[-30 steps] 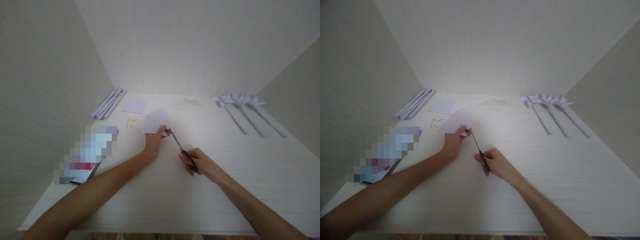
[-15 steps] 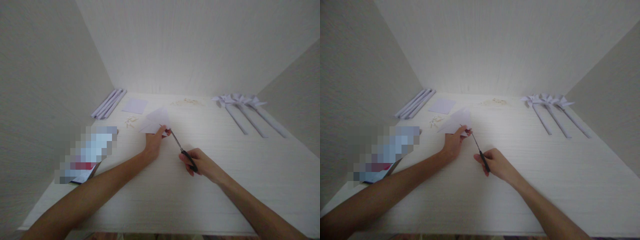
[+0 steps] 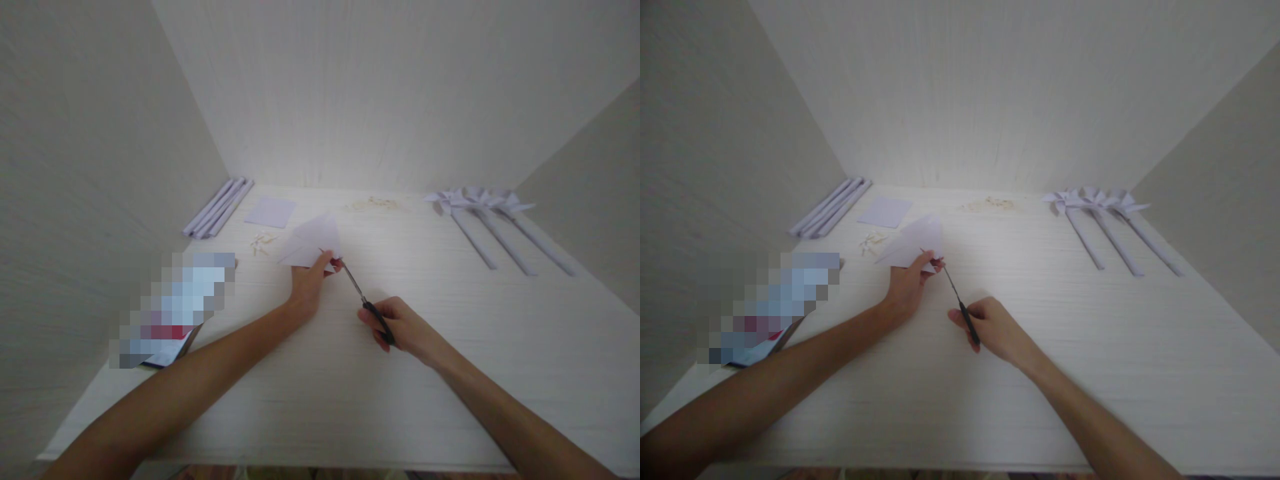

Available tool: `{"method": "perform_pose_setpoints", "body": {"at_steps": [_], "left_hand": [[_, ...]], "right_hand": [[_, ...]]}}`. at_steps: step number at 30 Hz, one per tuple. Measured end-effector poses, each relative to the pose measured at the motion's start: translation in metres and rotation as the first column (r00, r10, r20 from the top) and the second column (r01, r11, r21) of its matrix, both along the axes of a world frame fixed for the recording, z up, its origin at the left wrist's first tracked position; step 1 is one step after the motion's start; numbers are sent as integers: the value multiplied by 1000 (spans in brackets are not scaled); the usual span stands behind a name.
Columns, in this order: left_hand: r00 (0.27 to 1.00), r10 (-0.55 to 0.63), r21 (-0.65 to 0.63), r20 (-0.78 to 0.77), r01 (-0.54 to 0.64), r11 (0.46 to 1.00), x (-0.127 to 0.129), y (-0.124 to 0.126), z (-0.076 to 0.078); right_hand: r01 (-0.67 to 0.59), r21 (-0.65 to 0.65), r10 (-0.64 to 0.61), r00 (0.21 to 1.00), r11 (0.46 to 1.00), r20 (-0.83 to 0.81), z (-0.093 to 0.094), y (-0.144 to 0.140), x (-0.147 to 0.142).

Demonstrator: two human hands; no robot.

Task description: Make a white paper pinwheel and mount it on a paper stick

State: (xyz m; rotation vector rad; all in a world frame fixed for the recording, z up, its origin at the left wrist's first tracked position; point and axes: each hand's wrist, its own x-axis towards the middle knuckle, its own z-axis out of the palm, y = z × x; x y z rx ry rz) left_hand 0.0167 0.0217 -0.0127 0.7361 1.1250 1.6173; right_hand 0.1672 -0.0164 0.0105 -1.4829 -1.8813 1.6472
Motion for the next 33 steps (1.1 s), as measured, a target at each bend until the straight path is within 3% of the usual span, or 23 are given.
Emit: {"method": "perform_pose_setpoints", "body": {"at_steps": [10,13,17,22,27,33], "left_hand": [[997,-13,19,77,12,1000,-2,1,4],[997,-45,-2,70,45,999,-1,0,6],[990,-137,-24,33,138,990,0,-4,6],[950,-278,-70,-143,271,960,3,-12,8],[826,-314,-83,-468,313,946,5,-21,12],[853,-256,-110,-456,231,967,5,-20,13]], "right_hand": [[27,-41,-31,993,999,-112,2,0,2],[148,-46,-155,954,988,-258,-2,1,-1],[387,-84,-382,810,918,-445,-11,4,-8],[485,-113,-458,687,867,-564,-15,5,-10],[497,-155,-479,633,854,-609,-14,5,-10],[517,-188,-519,627,835,-581,-13,7,-10]]}}
